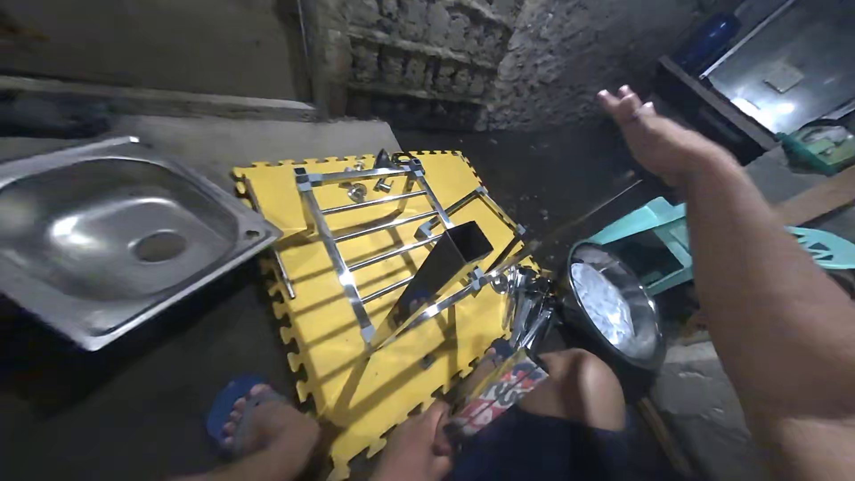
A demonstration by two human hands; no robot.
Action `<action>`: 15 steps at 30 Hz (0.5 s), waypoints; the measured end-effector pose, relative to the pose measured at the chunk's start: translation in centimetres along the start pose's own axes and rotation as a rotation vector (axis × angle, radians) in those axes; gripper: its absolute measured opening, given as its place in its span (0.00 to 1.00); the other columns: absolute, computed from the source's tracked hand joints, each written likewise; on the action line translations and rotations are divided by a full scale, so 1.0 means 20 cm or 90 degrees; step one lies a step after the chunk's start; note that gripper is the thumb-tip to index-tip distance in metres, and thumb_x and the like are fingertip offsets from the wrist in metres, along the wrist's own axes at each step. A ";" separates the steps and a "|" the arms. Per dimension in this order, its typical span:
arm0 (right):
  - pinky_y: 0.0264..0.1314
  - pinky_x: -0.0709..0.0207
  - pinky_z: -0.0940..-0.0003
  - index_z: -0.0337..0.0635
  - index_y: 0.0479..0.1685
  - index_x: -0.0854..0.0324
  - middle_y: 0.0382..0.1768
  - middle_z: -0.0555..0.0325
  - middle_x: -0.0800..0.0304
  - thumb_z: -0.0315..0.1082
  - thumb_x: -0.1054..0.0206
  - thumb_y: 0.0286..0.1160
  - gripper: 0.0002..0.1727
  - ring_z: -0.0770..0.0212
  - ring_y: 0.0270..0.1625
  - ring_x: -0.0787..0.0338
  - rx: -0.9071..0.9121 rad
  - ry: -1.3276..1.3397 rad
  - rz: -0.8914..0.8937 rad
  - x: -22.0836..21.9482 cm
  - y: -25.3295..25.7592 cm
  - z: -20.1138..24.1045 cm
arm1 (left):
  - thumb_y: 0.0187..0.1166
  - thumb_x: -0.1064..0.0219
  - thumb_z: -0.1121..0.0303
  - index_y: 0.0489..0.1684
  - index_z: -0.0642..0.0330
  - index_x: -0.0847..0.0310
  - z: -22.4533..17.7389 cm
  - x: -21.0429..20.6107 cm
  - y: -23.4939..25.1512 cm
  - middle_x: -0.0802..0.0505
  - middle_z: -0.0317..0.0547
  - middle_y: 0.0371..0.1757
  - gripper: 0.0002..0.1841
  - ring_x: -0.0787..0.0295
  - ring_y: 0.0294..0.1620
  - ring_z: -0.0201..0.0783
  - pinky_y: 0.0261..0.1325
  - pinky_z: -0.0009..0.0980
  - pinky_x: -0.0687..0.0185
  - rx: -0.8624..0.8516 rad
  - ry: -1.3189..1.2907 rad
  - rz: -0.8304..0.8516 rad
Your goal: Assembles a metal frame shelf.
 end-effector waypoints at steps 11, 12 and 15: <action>0.91 0.56 0.27 0.69 0.94 0.41 0.95 0.57 0.49 0.83 0.73 0.74 0.51 0.46 0.96 0.52 -0.069 0.074 0.092 -0.25 0.07 -0.04 | 0.66 0.22 0.55 0.61 0.54 0.19 0.00 0.02 0.01 0.07 0.43 0.36 0.25 0.07 0.41 0.46 0.51 0.52 0.12 0.007 0.010 0.012; 0.90 0.55 0.25 0.69 0.93 0.39 0.95 0.56 0.47 0.83 0.71 0.74 0.50 0.45 0.96 0.50 -0.064 0.053 0.068 -0.23 0.07 -0.04 | 0.67 0.22 0.55 0.61 0.54 0.19 -0.01 0.02 0.01 0.07 0.43 0.37 0.25 0.07 0.43 0.46 0.51 0.52 0.12 0.002 0.015 0.012; 0.89 0.50 0.28 0.59 0.87 0.30 0.90 0.53 0.36 0.73 0.59 0.84 0.42 0.47 0.93 0.41 0.011 -0.007 -0.185 0.00 -0.05 0.02 | 0.69 0.23 0.55 0.63 0.56 0.19 -0.06 0.05 -0.04 0.06 0.47 0.42 0.26 0.07 0.47 0.49 0.55 0.54 0.12 -0.042 0.006 -0.024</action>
Point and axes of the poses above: each hand's wrist, its own y-axis towards the middle knuckle, its own x-axis out of the back of the hand, z = x × y, the point moved 10 cm from there along y, towards the middle knuckle
